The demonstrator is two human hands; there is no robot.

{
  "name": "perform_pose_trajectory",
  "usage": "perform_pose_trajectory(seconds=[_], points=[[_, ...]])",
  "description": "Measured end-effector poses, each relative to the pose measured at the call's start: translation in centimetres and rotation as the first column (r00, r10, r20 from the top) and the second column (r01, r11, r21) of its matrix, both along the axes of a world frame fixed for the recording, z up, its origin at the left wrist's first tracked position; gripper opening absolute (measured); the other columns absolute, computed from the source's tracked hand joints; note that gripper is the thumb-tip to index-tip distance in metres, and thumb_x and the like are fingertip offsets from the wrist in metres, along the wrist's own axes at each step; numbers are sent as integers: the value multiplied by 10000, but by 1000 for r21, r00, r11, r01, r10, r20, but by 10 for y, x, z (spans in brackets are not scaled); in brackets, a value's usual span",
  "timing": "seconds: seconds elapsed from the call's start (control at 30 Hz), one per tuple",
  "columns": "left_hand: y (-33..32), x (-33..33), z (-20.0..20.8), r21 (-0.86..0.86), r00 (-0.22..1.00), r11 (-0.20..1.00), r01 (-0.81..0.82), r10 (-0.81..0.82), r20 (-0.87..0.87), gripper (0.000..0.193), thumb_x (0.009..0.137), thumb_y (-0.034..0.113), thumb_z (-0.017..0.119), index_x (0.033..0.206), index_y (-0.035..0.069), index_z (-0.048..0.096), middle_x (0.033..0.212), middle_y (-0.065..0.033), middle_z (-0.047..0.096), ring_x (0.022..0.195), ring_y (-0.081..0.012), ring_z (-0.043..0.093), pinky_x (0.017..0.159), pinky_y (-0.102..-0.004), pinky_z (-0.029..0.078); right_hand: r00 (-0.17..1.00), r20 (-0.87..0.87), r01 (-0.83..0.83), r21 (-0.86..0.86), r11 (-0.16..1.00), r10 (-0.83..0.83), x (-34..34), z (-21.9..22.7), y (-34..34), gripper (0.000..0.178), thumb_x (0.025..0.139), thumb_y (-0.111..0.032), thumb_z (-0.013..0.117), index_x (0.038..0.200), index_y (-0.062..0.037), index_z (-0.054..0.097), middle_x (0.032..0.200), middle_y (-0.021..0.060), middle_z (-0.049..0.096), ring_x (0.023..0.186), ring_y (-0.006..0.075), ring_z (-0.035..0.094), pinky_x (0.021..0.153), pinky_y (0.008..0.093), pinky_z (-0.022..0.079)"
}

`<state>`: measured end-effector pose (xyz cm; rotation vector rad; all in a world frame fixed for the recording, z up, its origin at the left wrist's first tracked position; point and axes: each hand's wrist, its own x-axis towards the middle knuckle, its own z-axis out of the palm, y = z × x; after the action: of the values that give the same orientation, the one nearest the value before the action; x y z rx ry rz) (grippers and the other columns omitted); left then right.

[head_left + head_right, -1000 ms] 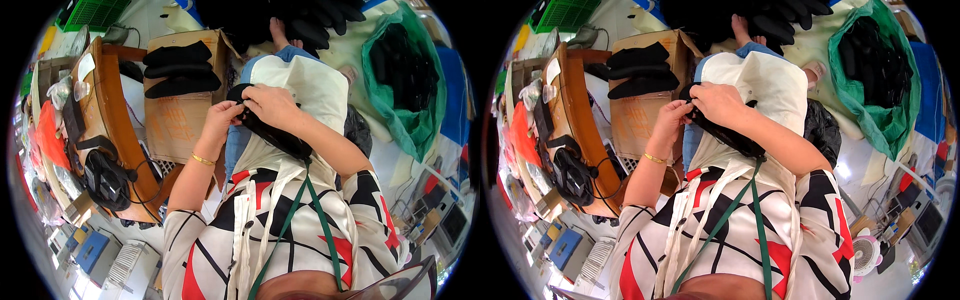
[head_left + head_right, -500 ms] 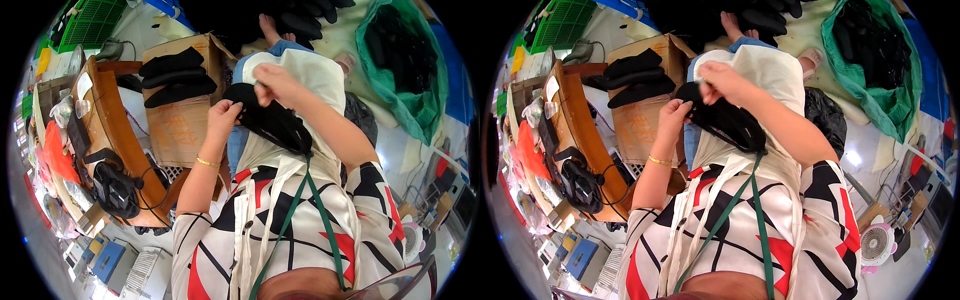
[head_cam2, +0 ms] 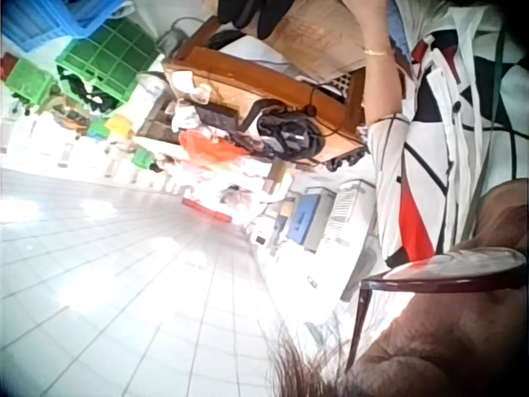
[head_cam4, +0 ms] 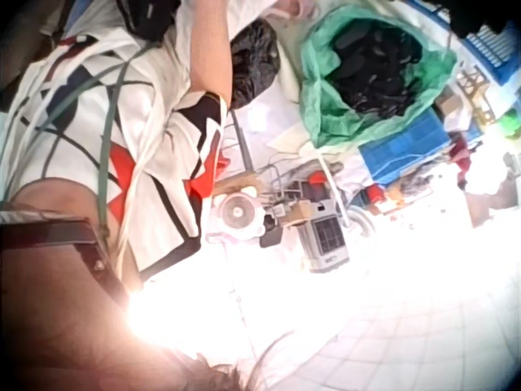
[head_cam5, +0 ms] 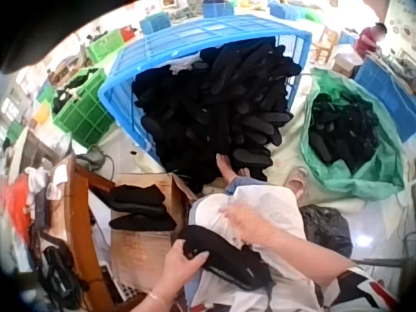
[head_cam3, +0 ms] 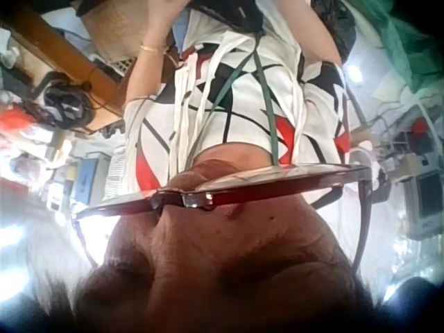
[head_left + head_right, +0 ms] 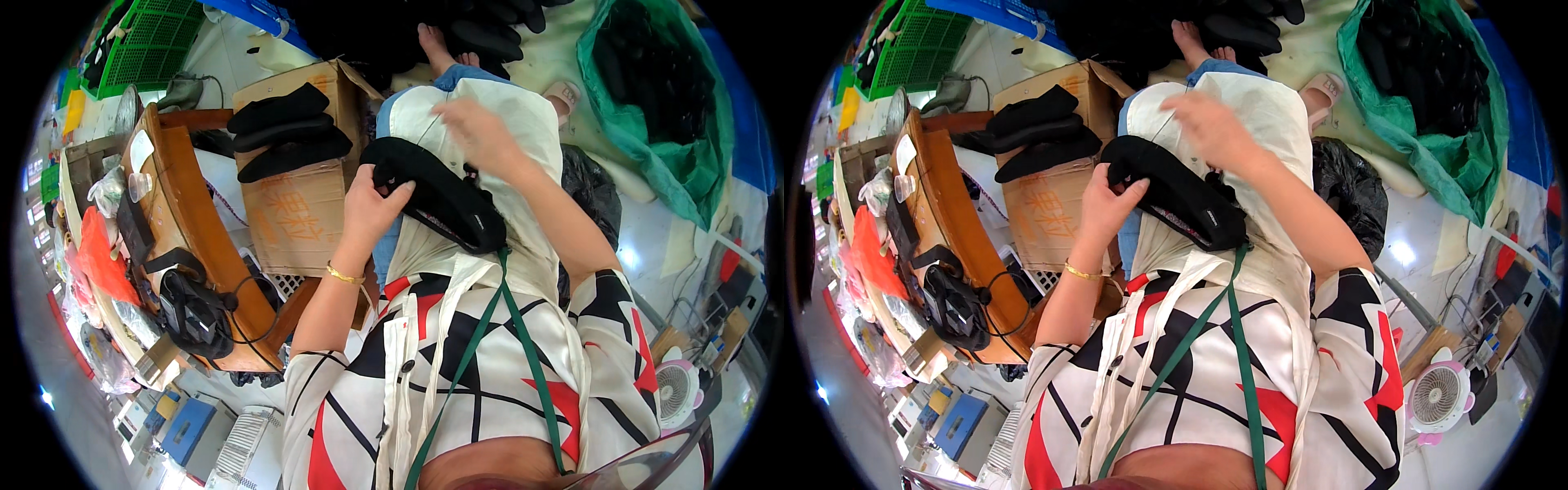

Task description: The person sits on the floor in a workshop and sews black slip-on shoes by hand using a needle and thread. They pick up shoes from a nearby blue crate, stitch the edges, and place the finished items into a white bag on their lap.

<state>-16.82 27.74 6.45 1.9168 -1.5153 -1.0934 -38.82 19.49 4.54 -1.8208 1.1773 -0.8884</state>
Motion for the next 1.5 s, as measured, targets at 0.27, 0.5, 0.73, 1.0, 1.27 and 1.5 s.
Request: perform_pose_trajectory(seconds=[0.27,0.5,0.73,1.0,1.27,1.5], points=[[17,25,-4,-318,981,935,157,-111,157,305,782,26,695,1054,13,556,873,-115,609,769,-273,591,695,-374,496,844,-486,-359,-203,911,225,18,-15,9,181,781,-31,566,960,-56,577,903,107,566,916,299,604,737,397,527],[32,5,8,-489,783,714,501,-134,607,374,816,117,721,1162,54,593,929,-121,576,838,-309,559,737,-407,452,857,-466,-355,-224,907,221,15,-18,9,34,814,-73,589,838,-60,568,840,98,558,834,298,613,684,400,518],[18,-4,-16,-421,973,900,110,-12,228,470,773,198,781,1168,37,583,951,-122,588,870,-294,564,770,-377,476,967,-252,-33,-303,952,-47,27,-12,3,93,851,-114,647,862,-41,590,825,106,589,769,290,609,646,365,491],[14,-12,-32,-468,986,883,48,33,163,398,749,85,774,1093,9,590,941,-119,589,856,-259,564,769,-351,475,649,739,-363,510,780,-181,87,4,21,197,1022,-180,501,903,-40,570,819,0,570,756,79,545,722,223,465],[15,-2,-51,-496,994,865,74,-26,103,297,689,45,736,950,73,598,855,-122,594,800,-326,573,695,-418,478,762,622,-284,569,772,-179,77,29,56,285,1019,-237,464,776,-89,479,689,-27,437,627,63,393,564,230,331],[-17,-8,-5,-535,975,823,188,-91,202,343,756,132,709,1066,104,564,886,-114,587,884,-326,591,746,-418,505,686,710,-231,422,876,-161,74,45,30,213,1010,-165,446,813,-87,463,706,-12,436,622,71,417,555,216,338]])
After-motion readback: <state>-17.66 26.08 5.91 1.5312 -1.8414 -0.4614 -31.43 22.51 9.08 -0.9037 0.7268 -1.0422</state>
